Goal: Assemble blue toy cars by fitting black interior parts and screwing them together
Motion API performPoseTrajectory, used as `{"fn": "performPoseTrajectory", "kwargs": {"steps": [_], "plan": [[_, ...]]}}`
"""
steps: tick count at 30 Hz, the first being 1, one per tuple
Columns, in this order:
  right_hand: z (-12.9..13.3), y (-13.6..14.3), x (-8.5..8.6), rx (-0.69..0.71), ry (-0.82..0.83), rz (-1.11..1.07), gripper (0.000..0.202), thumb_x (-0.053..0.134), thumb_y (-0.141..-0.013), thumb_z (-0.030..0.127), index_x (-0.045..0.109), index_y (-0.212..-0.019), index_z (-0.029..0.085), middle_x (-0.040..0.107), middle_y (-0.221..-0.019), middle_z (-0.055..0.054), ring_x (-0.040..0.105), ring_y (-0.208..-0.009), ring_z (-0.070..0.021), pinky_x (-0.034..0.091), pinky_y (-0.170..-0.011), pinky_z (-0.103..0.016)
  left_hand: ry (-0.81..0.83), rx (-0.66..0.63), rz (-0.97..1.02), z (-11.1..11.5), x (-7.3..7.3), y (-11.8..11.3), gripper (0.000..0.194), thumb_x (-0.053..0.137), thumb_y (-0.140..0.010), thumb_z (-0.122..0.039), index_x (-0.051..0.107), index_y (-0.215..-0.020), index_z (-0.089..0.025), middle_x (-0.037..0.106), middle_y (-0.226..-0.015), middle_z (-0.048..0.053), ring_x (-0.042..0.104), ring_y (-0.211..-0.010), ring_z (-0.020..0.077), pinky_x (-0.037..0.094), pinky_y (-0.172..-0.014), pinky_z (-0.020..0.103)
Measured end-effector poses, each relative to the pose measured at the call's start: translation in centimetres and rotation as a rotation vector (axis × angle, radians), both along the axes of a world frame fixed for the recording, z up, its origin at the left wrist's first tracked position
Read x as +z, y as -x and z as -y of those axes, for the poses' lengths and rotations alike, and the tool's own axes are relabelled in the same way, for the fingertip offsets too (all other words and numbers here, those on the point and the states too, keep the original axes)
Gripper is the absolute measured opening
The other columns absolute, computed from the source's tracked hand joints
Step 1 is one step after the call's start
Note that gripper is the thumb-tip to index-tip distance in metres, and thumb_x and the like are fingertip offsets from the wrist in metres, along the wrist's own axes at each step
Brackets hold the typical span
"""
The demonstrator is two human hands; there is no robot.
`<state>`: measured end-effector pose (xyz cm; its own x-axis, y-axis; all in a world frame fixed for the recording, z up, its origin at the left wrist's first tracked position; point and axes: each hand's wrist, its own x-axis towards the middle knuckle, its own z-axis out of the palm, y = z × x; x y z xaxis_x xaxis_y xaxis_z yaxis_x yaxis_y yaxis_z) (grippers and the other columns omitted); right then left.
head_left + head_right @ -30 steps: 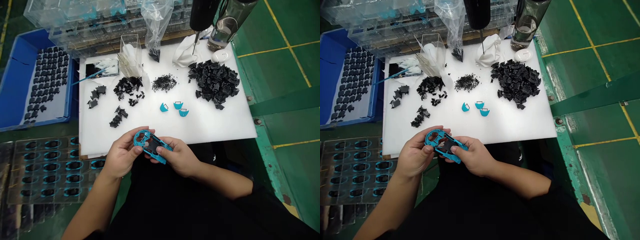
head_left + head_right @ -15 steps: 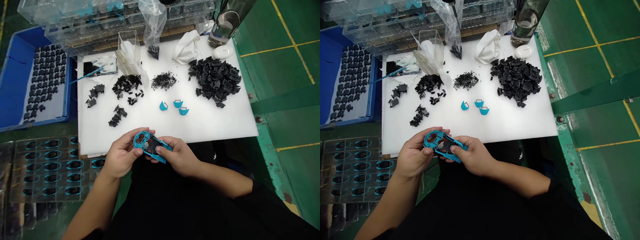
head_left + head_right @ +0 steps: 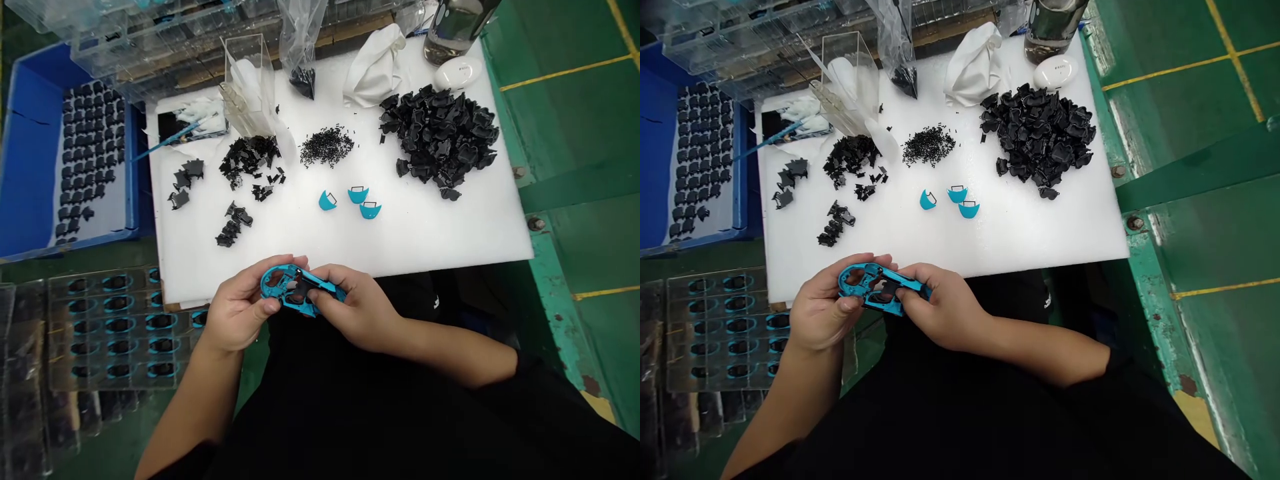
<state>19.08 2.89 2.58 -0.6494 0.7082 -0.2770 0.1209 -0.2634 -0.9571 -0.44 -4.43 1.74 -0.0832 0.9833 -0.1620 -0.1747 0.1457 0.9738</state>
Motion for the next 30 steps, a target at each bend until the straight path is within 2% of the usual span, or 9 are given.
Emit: {"fn": "performPoseTrajectory", "kwargs": {"steps": [7,13,18,23,27,30], "plan": [[0.48,0.04,-0.41,-0.030,-0.088,-0.012,0.016,0.056,-0.089,0.020,0.068,-0.099,0.018,0.071,-0.086,0.000,0.062,-0.073,-0.0134,0.047,-0.067,-0.024,-0.011,-0.002,0.000,0.26,-0.16,0.03,0.046,0.075,-0.082,-0.029,0.066,-0.128,-0.027,0.071,-0.125,0.010,0.068,-0.113,0.0289,0.058,-0.097,0.040],[0.45,-0.32,-0.52,0.024,-0.143,-0.062,0.023,0.055,-0.093,0.023,0.066,-0.114,0.020,0.073,-0.108,-0.003,0.067,-0.091,-0.0175,0.050,-0.081,-0.028,0.006,0.045,0.001,0.13,-0.16,-0.08,0.049,0.078,-0.078,-0.036,0.067,-0.125,-0.026,0.072,-0.122,0.011,0.070,-0.110,0.0304,0.059,-0.094,0.043],[0.44,-0.41,-0.50,0.042,-0.149,-0.059,0.018,0.054,-0.094,0.023,0.066,-0.107,0.019,0.073,-0.104,-0.004,0.067,-0.085,-0.0165,0.050,-0.077,-0.027,-0.013,0.048,0.029,0.15,-0.19,-0.28,0.048,0.079,-0.077,-0.037,0.068,-0.123,-0.029,0.073,-0.120,0.009,0.070,-0.109,0.0299,0.060,-0.094,0.044],[0.52,-0.22,-0.61,0.017,-0.173,-0.019,0.017,0.055,-0.092,0.022,0.066,-0.105,0.019,0.073,-0.090,-0.002,0.066,-0.077,-0.0153,0.050,-0.074,-0.026,0.010,0.049,0.019,0.35,-0.15,-0.28,0.048,0.081,-0.075,-0.035,0.069,-0.121,-0.029,0.073,-0.120,0.010,0.070,-0.109,0.0340,0.059,-0.094,0.051],[0.36,-0.21,-0.63,0.027,-0.156,-0.037,0.021,0.055,-0.092,0.022,0.065,-0.111,0.018,0.073,-0.096,-0.004,0.066,-0.081,-0.0161,0.051,-0.078,-0.027,-0.001,0.087,0.007,0.39,-0.33,-0.21,0.048,0.081,-0.075,-0.036,0.069,-0.121,-0.028,0.074,-0.118,0.010,0.071,-0.108,0.0315,0.060,-0.094,0.047],[0.09,-0.42,-0.58,0.102,-0.141,-0.112,0.028,0.052,-0.094,0.022,0.063,-0.119,0.017,0.072,-0.101,-0.006,0.066,-0.087,-0.0174,0.052,-0.080,-0.029,-0.015,0.120,0.017,0.24,-0.44,-0.15,0.048,0.081,-0.075,-0.039,0.069,-0.121,-0.028,0.075,-0.116,0.009,0.072,-0.105,0.0289,0.060,-0.092,0.043]]}}
